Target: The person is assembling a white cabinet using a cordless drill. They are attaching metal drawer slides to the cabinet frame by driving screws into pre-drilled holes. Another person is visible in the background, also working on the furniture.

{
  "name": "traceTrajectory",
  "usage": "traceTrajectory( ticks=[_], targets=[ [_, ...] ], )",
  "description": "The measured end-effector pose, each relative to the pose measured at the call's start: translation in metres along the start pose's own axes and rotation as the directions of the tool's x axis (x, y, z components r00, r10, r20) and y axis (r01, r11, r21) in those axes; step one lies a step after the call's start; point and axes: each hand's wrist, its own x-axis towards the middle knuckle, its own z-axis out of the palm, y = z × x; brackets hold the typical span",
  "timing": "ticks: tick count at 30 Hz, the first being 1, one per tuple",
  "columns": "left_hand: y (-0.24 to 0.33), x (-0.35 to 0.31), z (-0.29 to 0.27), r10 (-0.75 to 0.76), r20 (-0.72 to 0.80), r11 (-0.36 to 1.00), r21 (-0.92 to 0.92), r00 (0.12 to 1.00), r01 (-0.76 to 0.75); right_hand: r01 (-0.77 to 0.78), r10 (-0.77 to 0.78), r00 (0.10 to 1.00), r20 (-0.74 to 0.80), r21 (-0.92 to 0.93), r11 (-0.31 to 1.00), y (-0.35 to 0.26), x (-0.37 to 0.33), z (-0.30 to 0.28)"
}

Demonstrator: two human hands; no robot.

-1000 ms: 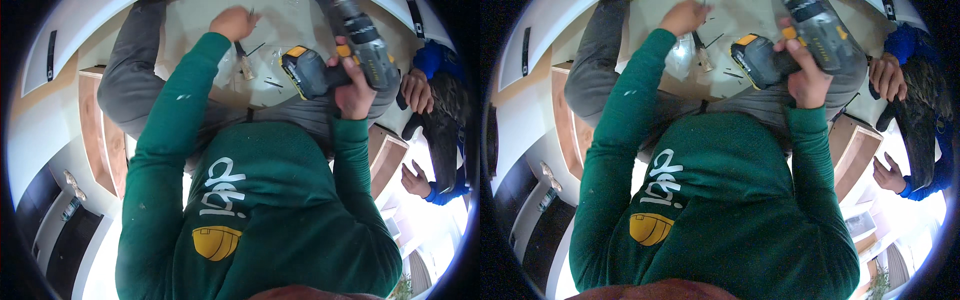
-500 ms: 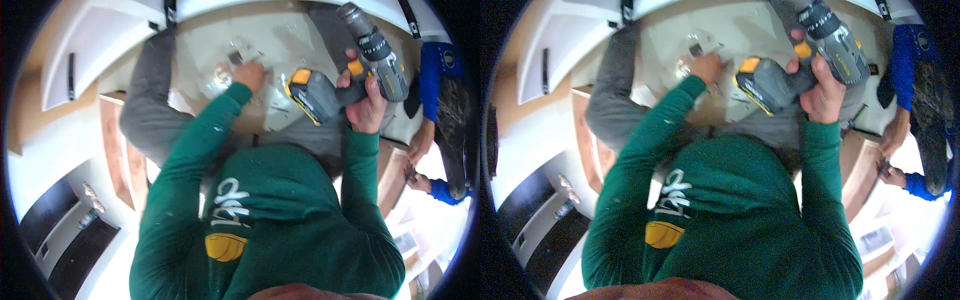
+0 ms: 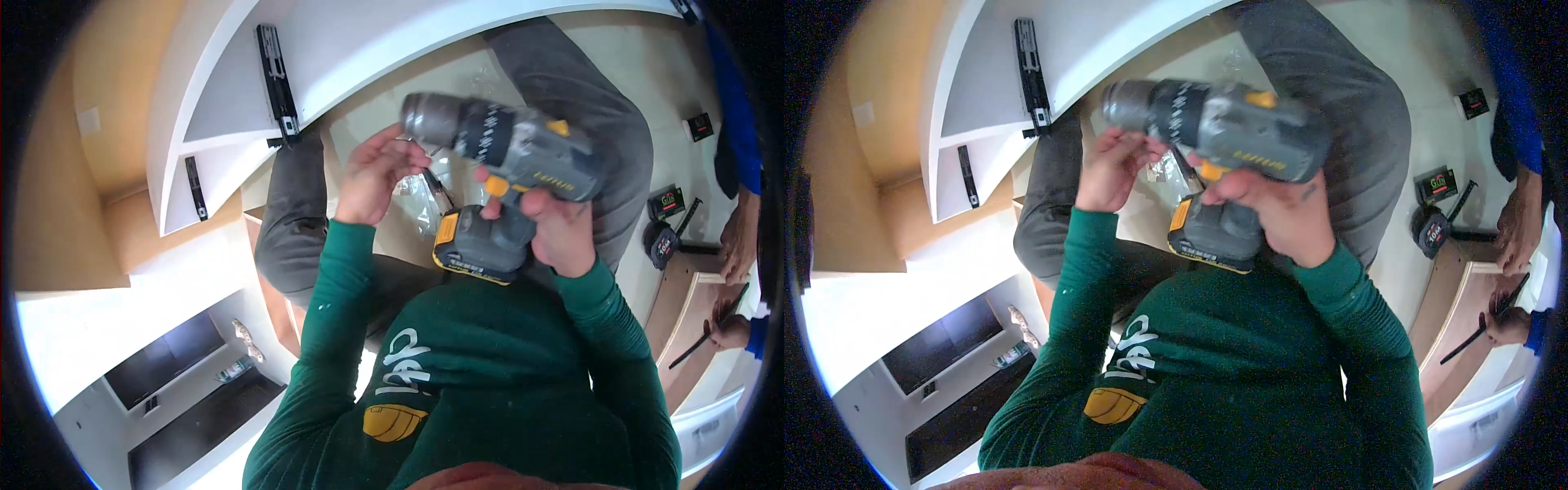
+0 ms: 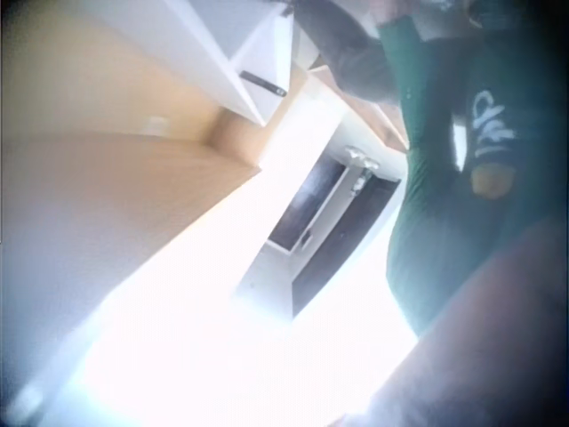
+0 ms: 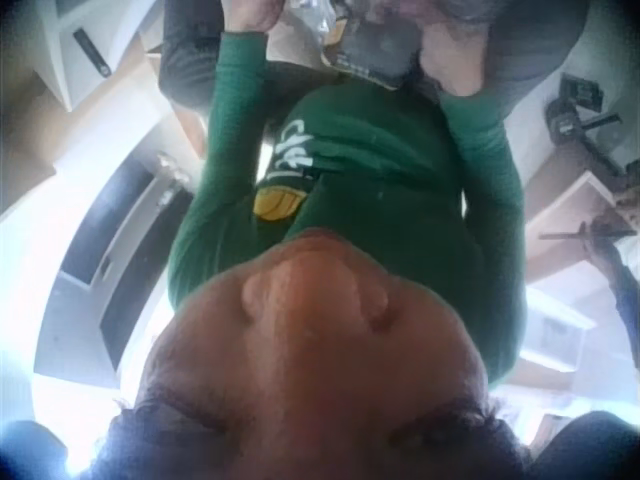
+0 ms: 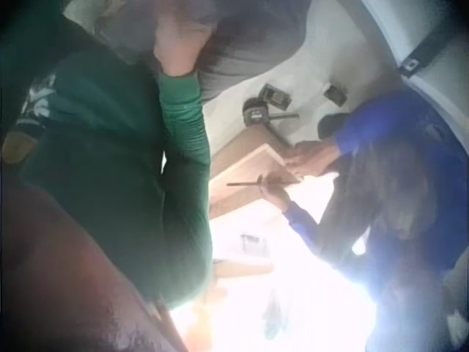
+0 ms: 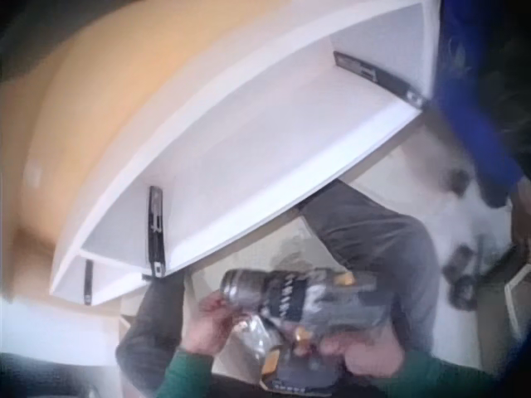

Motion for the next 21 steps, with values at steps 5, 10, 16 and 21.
traceTrajectory(
  ticks=[5,10,16,21],
  targets=[
    [0.048,-0.012,0.014,0.285,-0.192,0.872,-0.356,0.939,-0.337,-0.184,0.173,0.980,0.102,0.104,0.978,0.013,0.016,-0.002],
    [0.067,-0.006,0.075,0.398,-0.149,0.837,-0.344,0.905,-0.425,-0.206,0.187,0.977,0.098,0.241,0.948,0.010,0.038,-0.007],
    [0.057,0.003,0.096,0.401,-0.210,0.836,-0.313,0.892,-0.450,-0.188,0.188,0.982,0.016,0.181,0.965,0.013,0.033,-0.021],
    [0.052,0.010,0.115,0.326,-0.342,0.859,-0.281,0.881,-0.427,-0.170,0.172,0.985,-0.006,0.093,0.981,0.010,0.032,-0.026]
  ],
)
